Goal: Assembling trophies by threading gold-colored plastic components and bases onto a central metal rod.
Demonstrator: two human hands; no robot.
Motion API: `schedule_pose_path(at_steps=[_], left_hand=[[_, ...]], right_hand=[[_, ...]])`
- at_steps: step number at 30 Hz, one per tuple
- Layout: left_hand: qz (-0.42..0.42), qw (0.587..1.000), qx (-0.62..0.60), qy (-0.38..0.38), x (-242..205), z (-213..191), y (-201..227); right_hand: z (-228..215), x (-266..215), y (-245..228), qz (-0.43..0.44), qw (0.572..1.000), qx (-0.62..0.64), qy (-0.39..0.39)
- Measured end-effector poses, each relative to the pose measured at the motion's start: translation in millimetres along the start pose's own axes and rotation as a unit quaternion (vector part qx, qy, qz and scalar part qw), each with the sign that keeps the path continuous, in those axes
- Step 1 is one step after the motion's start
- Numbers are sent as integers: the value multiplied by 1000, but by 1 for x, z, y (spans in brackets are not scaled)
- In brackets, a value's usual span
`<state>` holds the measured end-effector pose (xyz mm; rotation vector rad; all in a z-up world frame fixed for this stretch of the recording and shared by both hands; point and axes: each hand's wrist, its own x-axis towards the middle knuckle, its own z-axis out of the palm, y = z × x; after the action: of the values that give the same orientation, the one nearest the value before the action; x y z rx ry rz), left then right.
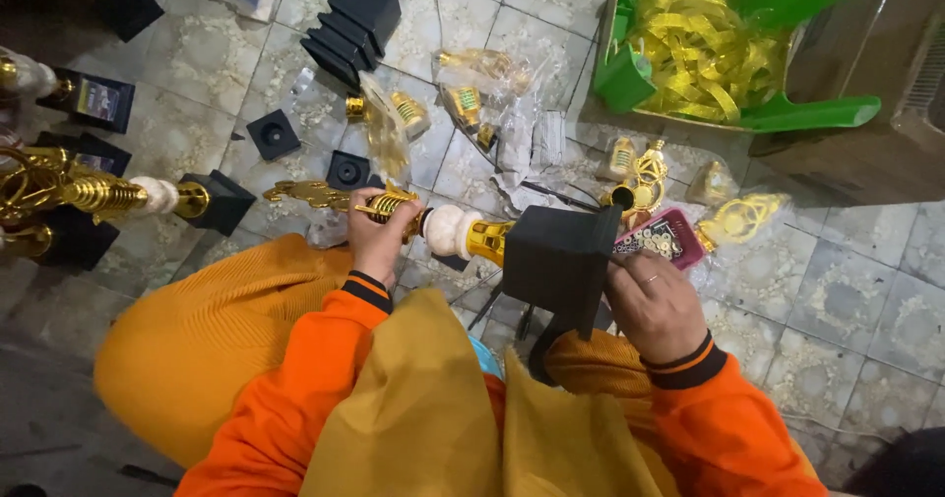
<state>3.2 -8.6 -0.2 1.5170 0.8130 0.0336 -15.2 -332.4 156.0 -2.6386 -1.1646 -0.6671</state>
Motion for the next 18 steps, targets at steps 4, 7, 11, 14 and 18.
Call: schedule_pose_path(at_steps=[4, 7, 11, 14, 18], left_hand=[[41, 999, 6, -16, 3, -2, 26], [94, 995, 3, -21, 2, -4, 60], [203, 979, 4, -22, -5, -6, 116], [321, 947, 17, -19, -13, -8, 147], [491, 871, 34, 5, -32, -2, 177]], right_hand=[[-7, 4, 3, 2, 999, -6, 36], [-9, 4, 9, -2, 997, -22, 67], [-4, -2, 11, 61, 991, 25, 118], [9, -22, 10, 206, 948, 217, 108], [12, -33, 2, 311, 884, 339, 81]])
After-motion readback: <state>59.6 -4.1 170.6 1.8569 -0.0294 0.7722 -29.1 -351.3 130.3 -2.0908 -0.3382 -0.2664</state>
